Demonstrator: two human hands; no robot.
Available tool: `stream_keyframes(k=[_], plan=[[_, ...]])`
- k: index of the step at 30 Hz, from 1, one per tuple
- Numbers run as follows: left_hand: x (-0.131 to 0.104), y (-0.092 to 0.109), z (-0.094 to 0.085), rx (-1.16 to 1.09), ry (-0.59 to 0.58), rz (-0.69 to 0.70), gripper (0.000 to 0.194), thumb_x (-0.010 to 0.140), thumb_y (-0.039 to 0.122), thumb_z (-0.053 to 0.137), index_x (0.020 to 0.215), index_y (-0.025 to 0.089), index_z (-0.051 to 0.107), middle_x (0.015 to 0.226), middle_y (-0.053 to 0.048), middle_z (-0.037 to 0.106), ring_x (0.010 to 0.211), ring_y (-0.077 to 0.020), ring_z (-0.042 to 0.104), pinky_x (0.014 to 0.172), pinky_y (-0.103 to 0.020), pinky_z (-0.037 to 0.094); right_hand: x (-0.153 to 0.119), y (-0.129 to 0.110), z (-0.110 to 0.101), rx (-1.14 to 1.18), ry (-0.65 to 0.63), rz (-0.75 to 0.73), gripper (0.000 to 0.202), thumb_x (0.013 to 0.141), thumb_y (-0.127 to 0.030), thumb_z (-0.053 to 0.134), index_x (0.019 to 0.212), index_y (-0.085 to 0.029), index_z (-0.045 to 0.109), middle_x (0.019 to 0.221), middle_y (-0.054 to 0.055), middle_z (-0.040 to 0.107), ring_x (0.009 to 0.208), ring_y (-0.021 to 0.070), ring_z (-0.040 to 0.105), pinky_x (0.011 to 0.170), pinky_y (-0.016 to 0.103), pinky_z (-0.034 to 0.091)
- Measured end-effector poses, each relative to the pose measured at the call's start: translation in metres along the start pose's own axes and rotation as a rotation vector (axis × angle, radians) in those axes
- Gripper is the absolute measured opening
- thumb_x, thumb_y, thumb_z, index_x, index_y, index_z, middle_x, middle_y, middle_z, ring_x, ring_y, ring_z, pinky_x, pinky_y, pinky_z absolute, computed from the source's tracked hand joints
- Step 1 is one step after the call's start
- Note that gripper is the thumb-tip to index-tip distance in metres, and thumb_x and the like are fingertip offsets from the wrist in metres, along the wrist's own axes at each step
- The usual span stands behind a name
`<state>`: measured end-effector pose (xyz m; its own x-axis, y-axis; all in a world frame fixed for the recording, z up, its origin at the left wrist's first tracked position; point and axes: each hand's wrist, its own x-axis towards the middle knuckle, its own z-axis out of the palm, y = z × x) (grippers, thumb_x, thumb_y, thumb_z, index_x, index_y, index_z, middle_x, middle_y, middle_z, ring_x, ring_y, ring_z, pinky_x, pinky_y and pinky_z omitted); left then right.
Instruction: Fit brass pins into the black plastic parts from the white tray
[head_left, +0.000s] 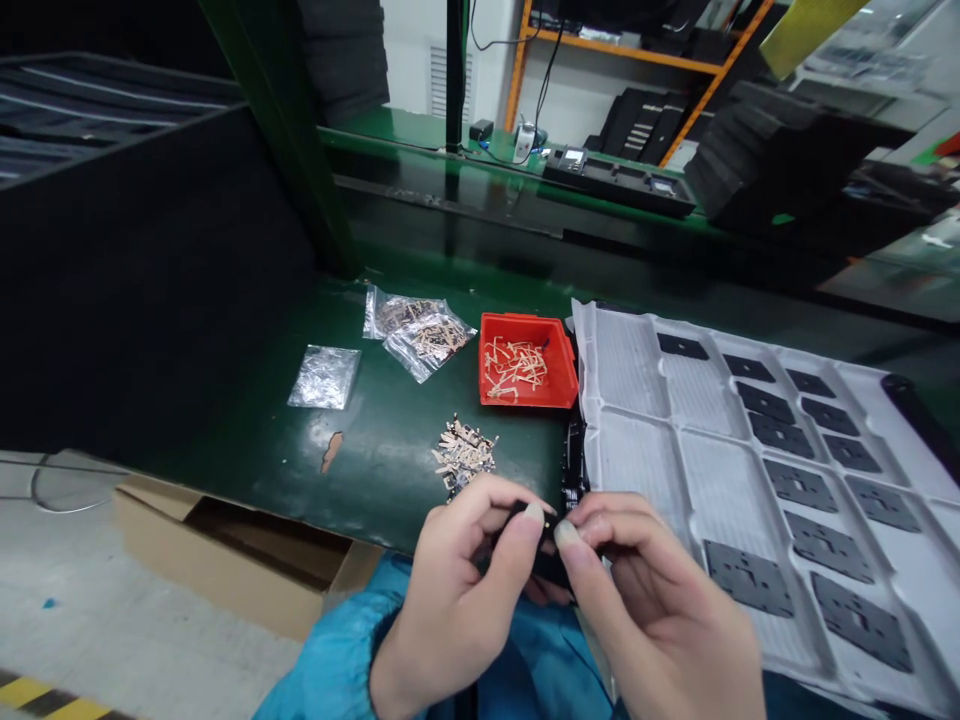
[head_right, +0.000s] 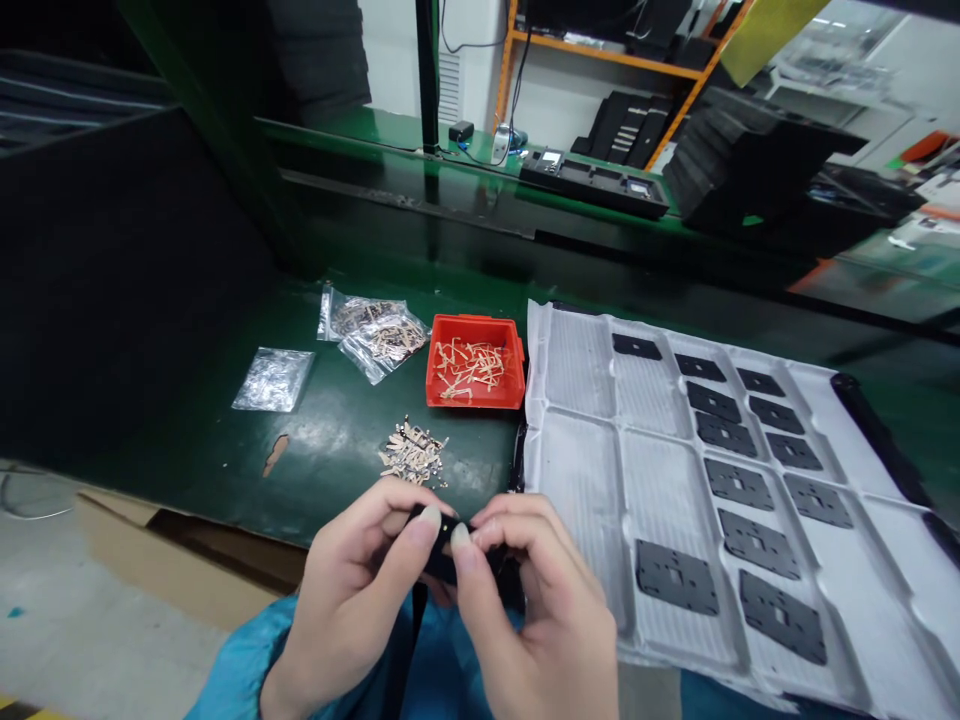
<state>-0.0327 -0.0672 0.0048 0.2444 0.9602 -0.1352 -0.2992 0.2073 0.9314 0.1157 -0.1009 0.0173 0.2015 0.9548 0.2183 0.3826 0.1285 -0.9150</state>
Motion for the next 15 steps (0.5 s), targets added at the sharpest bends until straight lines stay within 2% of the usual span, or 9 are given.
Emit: stream_keyframes(k=[8,15], plan=[[-0.004,0.004,0.011,0.054,0.175,-0.015,0.030,0.096,0.042,0.076,0.082,0.018,0.064,0.063,0.002,0.068,0.052,-0.0108,0.065,0.052,-0.017,0.059,-0.002,-0.004,0.008,-0.089,0.057,-0.052,0.010,0.096,-0.022,0.070,0.090,-0.028,0.065,0.096,0.001,0.070,0.087,0.0129,0.073,0.070,0.018,0.060],[-0.002,0.004,0.010,0.131,0.221,0.011,0.028,0.094,0.037,0.076,0.079,0.018,0.062,0.060,0.003,0.064,0.051,-0.0084,0.058,0.051,-0.015,0.052,-0.002,-0.004,0.011,-0.136,0.085,-0.122,0.009,0.094,-0.021,0.071,0.089,-0.027,0.067,0.094,0.001,0.072,0.085,0.0131,0.075,0.070,0.018,0.060]])
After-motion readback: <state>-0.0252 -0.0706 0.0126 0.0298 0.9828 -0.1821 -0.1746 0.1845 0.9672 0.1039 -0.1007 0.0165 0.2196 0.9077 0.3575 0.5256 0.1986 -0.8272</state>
